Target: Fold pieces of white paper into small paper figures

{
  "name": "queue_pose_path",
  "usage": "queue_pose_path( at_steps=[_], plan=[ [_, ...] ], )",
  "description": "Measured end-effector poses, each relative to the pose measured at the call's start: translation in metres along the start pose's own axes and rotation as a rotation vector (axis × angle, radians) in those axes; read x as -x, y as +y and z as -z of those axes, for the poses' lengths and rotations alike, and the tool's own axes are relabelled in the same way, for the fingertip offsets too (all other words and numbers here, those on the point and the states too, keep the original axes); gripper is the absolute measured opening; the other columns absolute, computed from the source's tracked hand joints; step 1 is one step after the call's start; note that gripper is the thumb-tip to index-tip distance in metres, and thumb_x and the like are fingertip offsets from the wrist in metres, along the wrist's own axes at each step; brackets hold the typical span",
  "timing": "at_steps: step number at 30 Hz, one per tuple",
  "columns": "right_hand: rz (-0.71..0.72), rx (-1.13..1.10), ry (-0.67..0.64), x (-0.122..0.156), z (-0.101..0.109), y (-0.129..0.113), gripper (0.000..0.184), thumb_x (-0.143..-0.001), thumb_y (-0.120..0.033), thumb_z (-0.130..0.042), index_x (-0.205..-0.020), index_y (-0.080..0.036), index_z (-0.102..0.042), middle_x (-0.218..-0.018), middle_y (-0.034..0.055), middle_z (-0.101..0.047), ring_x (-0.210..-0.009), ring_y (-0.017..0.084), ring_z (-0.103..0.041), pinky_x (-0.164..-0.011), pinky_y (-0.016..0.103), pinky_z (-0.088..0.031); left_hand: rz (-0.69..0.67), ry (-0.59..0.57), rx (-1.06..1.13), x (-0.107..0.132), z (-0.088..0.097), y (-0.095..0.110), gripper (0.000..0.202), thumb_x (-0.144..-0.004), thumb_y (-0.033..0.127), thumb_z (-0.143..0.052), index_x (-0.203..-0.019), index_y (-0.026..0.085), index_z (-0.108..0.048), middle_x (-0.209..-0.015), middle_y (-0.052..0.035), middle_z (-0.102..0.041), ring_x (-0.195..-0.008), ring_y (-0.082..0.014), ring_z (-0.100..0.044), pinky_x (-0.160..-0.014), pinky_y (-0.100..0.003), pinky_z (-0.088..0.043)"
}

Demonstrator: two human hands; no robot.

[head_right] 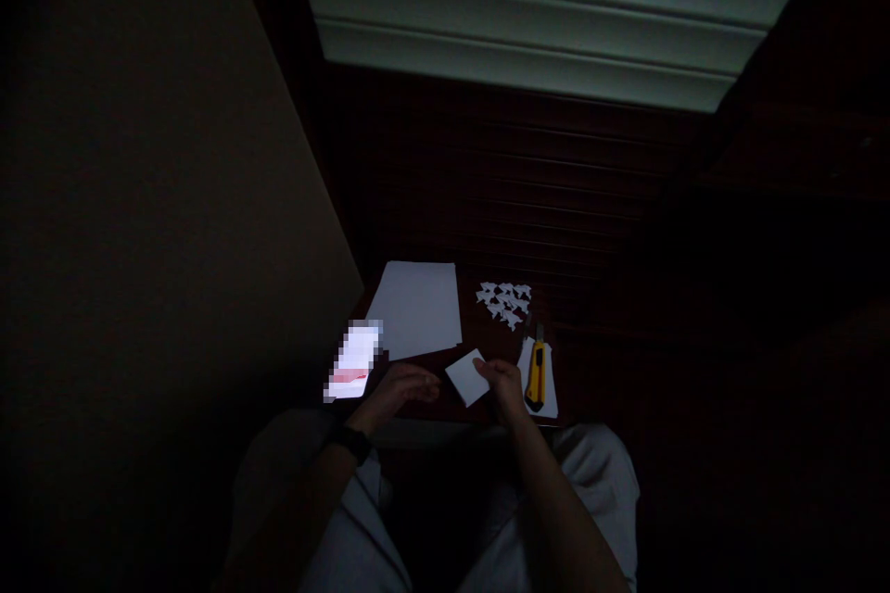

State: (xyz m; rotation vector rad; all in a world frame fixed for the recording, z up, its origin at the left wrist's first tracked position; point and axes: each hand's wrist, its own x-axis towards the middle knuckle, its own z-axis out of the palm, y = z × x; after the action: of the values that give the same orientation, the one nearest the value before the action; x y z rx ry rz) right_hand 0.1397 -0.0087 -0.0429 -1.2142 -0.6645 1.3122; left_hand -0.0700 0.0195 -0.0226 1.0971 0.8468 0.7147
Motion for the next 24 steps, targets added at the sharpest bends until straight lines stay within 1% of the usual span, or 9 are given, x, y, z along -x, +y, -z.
queue_pose_path(
  at_steps=[2,4,7,9,11,14,18,24],
  plan=[
    [0.0,-0.001,0.017,0.0,0.0014,-0.0005,0.03,-0.055,-0.039,-0.071,-0.052,-0.016,-0.054,-0.049,-0.0015,-0.056,-0.045,0.011,-0.048,-0.044,0.023,-0.033,-0.032,0.042,0.072,0.0016,0.0011,0.0008,0.031,-0.069,0.035,-0.06,-0.083,0.008,-0.065,-0.077,-0.0128,-0.067,-0.071,-0.0208,-0.063,-0.069,-0.033,-0.049],
    [-0.001,0.051,-0.02,0.0015,0.0012,-0.0006,0.03,-0.055,-0.04,-0.071,-0.053,-0.016,-0.055,-0.048,-0.0019,-0.055,-0.044,0.011,-0.047,-0.044,0.023,-0.033,-0.047,0.05,0.098,0.0027,0.0001,0.0021,0.032,-0.071,0.036,-0.059,-0.085,0.008,-0.065,-0.078,-0.0124,-0.066,-0.074,-0.0212,-0.062,-0.07,-0.034,-0.049],
    [0.018,0.152,-0.074,0.0046,-0.0013,-0.0004,0.032,-0.055,-0.043,-0.07,-0.053,-0.015,-0.054,-0.048,-0.0015,-0.055,-0.044,0.01,-0.046,-0.044,0.022,-0.032,-0.031,-0.01,0.014,0.0027,-0.0041,0.0028,0.034,-0.072,0.039,-0.056,-0.085,0.008,-0.065,-0.081,-0.0124,-0.067,-0.076,-0.0216,-0.062,-0.071,-0.034,-0.048],
    [0.033,0.212,-0.089,0.0058,-0.003,-0.0005,0.034,-0.055,-0.045,-0.069,-0.053,-0.015,-0.054,-0.05,-0.0008,-0.056,-0.045,0.011,-0.047,-0.044,0.022,-0.031,-0.02,-0.052,-0.078,0.0016,-0.0064,0.002,0.035,-0.071,0.04,-0.058,-0.084,0.008,-0.066,-0.083,-0.0122,-0.067,-0.077,-0.0218,-0.062,-0.071,-0.033,-0.048],
    [0.041,0.241,-0.098,0.0059,-0.0037,-0.0007,0.034,-0.056,-0.046,-0.069,-0.053,-0.015,-0.054,-0.05,-0.0004,-0.056,-0.046,0.011,-0.047,-0.044,0.022,-0.032,-0.016,-0.063,-0.143,0.0002,-0.007,0.0004,0.035,-0.067,0.039,-0.062,-0.082,0.008,-0.067,-0.081,-0.0118,-0.067,-0.075,-0.0215,-0.062,-0.069,-0.032,-0.049],
    [0.038,0.219,-0.085,0.0053,-0.0033,-0.0006,0.035,-0.056,-0.046,-0.068,-0.053,-0.015,-0.053,-0.05,-0.0007,-0.056,-0.045,0.011,-0.047,-0.044,0.022,-0.032,-0.002,-0.074,-0.174,-0.0012,-0.0054,-0.0008,0.035,-0.067,0.04,-0.062,-0.079,0.007,-0.067,-0.075,-0.0116,-0.067,-0.07,-0.0204,-0.062,-0.066,-0.031,-0.05],
    [0.03,0.166,-0.049,0.005,-0.0029,0.0,0.033,-0.056,-0.045,-0.069,-0.053,-0.016,-0.053,-0.049,-0.0012,-0.054,-0.045,0.011,-0.046,-0.045,0.023,-0.033,0.005,-0.102,-0.17,-0.0004,-0.0046,0.0016,0.033,-0.067,0.039,-0.061,-0.077,0.008,-0.067,-0.072,-0.0113,-0.067,-0.068,-0.0196,-0.062,-0.066,-0.032,-0.05],
    [0.017,0.13,-0.051,0.0057,-0.0052,-0.0015,0.032,-0.056,-0.044,-0.069,-0.055,-0.015,-0.055,-0.051,0.0002,-0.055,-0.046,0.011,-0.047,-0.045,0.023,-0.034,-0.015,-0.042,-0.112,0.0026,-0.007,0.0038,0.03,-0.067,0.037,-0.06,-0.076,0.009,-0.066,-0.074,-0.0119,-0.067,-0.068,-0.0194,-0.062,-0.066,-0.031,-0.049]
  ],
)
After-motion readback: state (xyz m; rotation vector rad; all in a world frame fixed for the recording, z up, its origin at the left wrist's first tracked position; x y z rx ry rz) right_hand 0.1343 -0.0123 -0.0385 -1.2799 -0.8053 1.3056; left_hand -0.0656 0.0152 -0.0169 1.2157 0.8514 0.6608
